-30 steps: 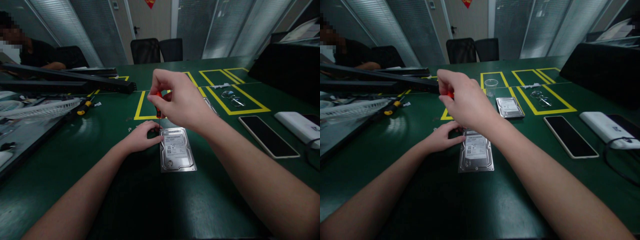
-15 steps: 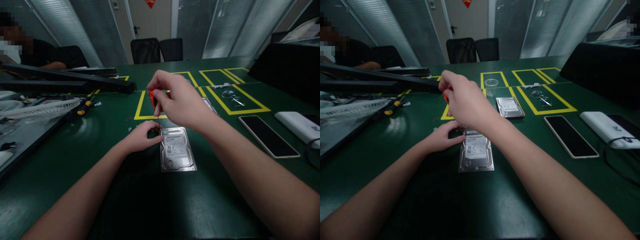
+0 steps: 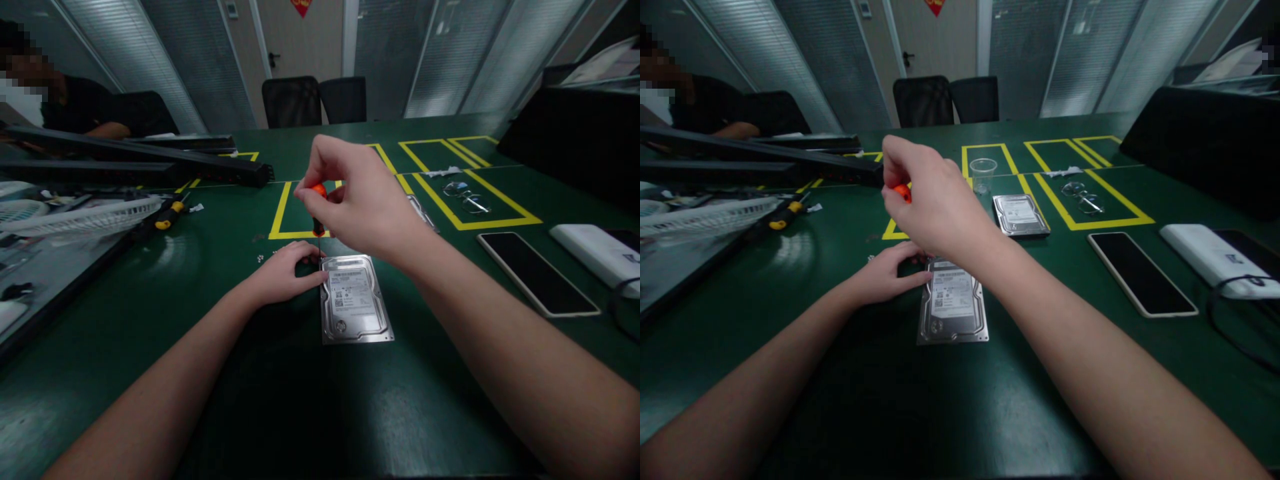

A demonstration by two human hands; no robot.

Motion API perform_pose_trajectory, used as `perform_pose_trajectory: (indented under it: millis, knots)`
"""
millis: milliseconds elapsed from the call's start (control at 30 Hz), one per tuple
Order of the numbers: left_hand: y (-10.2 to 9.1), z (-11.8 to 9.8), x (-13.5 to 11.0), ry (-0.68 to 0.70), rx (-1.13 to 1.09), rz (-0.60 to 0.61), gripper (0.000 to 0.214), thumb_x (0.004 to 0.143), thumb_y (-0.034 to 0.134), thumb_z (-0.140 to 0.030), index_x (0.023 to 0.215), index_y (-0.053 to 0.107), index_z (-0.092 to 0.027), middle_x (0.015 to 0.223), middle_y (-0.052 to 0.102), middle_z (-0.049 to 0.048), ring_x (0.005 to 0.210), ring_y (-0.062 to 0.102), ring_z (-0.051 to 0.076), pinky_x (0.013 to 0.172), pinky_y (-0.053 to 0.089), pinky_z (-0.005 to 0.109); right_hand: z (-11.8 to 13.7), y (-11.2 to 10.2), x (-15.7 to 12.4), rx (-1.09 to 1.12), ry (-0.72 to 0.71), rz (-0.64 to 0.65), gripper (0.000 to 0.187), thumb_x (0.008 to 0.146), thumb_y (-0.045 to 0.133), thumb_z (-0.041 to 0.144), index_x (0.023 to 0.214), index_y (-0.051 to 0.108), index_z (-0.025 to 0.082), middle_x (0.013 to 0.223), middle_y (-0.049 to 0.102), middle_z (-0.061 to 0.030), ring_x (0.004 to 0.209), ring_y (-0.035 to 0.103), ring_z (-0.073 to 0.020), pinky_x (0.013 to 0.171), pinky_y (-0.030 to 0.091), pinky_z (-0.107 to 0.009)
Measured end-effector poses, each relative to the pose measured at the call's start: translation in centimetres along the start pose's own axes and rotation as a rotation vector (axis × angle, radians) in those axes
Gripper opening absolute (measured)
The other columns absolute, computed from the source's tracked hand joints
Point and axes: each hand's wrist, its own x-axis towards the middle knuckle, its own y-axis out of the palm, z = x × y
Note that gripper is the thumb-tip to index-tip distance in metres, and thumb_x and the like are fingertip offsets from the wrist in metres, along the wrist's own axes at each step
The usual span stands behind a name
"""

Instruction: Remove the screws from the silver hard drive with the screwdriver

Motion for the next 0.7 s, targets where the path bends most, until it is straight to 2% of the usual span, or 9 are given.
perform_pose_trajectory:
  millis: [300, 433, 567, 700]
  knots:
    - [-0.02, 0.1, 0.01, 0.009, 0.016, -0.003, 0.036, 0.093, 0.067, -0.047, 0.115, 0.068, -0.018, 0.116, 0.071, 0.0103, 0.103, 0.064, 0.025, 0.092, 0.052, 0.042, 0.14, 0.05, 0.12, -0.018, -0.017, 0.033, 0.011, 0.098, 0.061, 0.02, 0.087, 0.06, 0.022, 0.095, 0.07, -0.005, 0.093, 0.066, -0.0213, 0.075, 0.052, -0.031]
    - [0.09, 0.19, 0.06, 0.001, 0.017, -0.008, 0.035, 0.092, 0.068, -0.047, 0.112, 0.067, -0.018, 0.113, 0.071, 0.0099, 0.102, 0.063, 0.025, 0.092, 0.051, 0.042, 0.0, 0.2, 0.2, -0.041, 0.026, 0.035, 0.022, 0.104, 0.047, 0.016, 0.097, 0.068, 0.02, 0.099, 0.072, -0.0055, 0.096, 0.069, -0.0196, 0.076, 0.051, -0.029]
    - [0.16, 0.18, 0.08, -0.016, 0.011, -0.001, 0.037, 0.091, 0.069, -0.046, 0.114, 0.067, -0.018, 0.115, 0.071, 0.01, 0.103, 0.064, 0.025, 0.093, 0.052, 0.042, -0.24, 0.16, 0.18, -0.021, 0.074, 0.082, 0.03, 0.105, 0.041, 0.013, 0.111, 0.07, 0.018, 0.106, 0.072, -0.0062, 0.085, 0.071, -0.0173, 0.07, 0.051, -0.028]
    - [0.11, 0.05, 0.04, -0.012, 0.014, -0.001, 0.036, 0.092, 0.068, -0.046, 0.114, 0.068, -0.018, 0.114, 0.07, 0.0096, 0.103, 0.063, 0.025, 0.093, 0.052, 0.041, -0.06, -0.01, 0.23, -0.059, 0.043, 0.073, 0.022, 0.103, 0.049, 0.015, 0.107, 0.07, 0.018, 0.107, 0.074, -0.0066, 0.098, 0.071, -0.0213, 0.076, 0.053, -0.029]
